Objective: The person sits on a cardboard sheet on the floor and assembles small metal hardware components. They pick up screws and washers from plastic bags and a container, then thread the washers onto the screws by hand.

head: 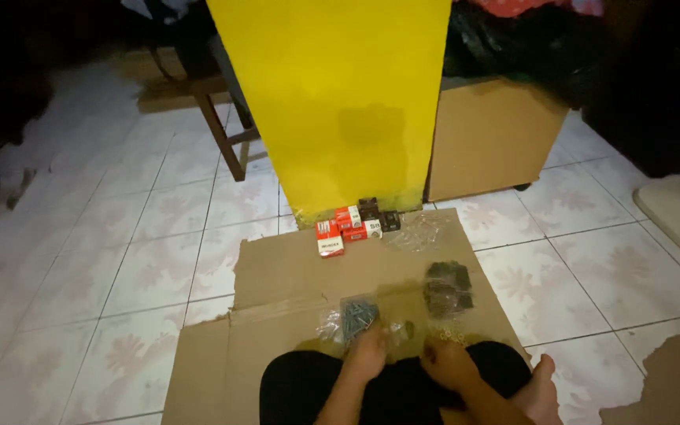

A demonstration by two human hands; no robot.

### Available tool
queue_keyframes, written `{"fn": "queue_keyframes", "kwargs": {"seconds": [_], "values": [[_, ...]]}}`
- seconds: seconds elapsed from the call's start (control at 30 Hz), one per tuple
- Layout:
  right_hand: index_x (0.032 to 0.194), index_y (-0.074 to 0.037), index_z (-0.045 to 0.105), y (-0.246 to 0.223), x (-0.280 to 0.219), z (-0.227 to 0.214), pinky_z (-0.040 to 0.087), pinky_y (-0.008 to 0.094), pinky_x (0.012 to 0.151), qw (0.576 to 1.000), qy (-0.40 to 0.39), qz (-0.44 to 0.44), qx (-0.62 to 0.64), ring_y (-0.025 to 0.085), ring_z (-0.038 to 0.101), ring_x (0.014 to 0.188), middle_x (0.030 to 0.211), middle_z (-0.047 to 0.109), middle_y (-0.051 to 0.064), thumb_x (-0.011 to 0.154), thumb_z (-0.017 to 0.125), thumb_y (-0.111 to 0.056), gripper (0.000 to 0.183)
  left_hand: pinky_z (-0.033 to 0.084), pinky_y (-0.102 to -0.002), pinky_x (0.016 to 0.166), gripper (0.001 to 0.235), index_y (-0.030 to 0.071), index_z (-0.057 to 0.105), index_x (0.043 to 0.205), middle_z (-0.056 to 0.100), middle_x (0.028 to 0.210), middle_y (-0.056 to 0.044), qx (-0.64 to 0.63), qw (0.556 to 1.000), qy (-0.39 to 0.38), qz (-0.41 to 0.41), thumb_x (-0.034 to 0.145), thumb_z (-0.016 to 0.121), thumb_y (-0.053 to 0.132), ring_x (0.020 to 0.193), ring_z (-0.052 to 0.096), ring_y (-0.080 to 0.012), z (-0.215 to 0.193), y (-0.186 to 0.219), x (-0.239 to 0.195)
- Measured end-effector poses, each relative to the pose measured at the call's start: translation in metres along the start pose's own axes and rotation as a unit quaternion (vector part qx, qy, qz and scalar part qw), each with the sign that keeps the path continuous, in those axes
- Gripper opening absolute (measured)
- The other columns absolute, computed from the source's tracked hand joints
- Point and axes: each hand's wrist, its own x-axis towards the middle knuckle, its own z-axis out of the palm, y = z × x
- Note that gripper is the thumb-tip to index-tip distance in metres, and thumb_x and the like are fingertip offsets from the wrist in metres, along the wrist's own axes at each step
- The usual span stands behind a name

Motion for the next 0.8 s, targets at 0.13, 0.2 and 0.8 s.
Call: {"fn": "queue_keyframes", "kwargs": {"seconds": [0.13, 0.2, 0.8], "values": [[0.09, -0.026, 0.067, -0.044, -0.012, -0.036, 0.055, 0.045, 0.079, 0.991, -0.079, 0.1, -0.044, 0.029, 0.072, 0.092, 0.095, 0.075, 0.003, 0.084, 0.06, -0.039, 0.016, 0.047, -0.057, 0.083, 0.023, 0.014, 0.059, 0.111, 0.068, 0.106, -0.025, 0.09, 0.99, -0.075, -0.078, 0.096, 0.044, 0.023, 0.096, 0.065, -0.0483, 0.002, 0.014, 0.014], [0.096, -0.026, 0.066, -0.039, -0.011, -0.028, 0.055, 0.045, 0.083, 0.989, -0.092, 0.085, -0.076, 0.03, 0.071, 0.099, 0.103, 0.075, 0.004, 0.083, 0.062, -0.042, 0.021, 0.051, -0.055, 0.089, 0.032, 0.007, 0.068, 0.109, 0.069, 0.111, -0.027, 0.139, 0.975, -0.115, -0.132, 0.097, 0.05, 0.031, 0.101, 0.066, -0.0464, 0.004, 0.019, 0.017], [0.09, -0.02, 0.067, 0.019, -0.027, -0.012, 0.055, 0.048, 0.084, 0.999, 0.019, 0.044, -0.013, 0.035, 0.072, 0.089, 0.092, 0.076, 0.012, 0.088, 0.063, -0.042, 0.022, 0.047, -0.054, 0.062, 0.046, 0.012, 0.066, 0.073, 0.07, 0.076, -0.018, 0.133, 0.989, -0.045, -0.034, 0.1, 0.061, 0.048, 0.073, 0.067, -0.0423, -0.042, 0.06, -0.036]]}}
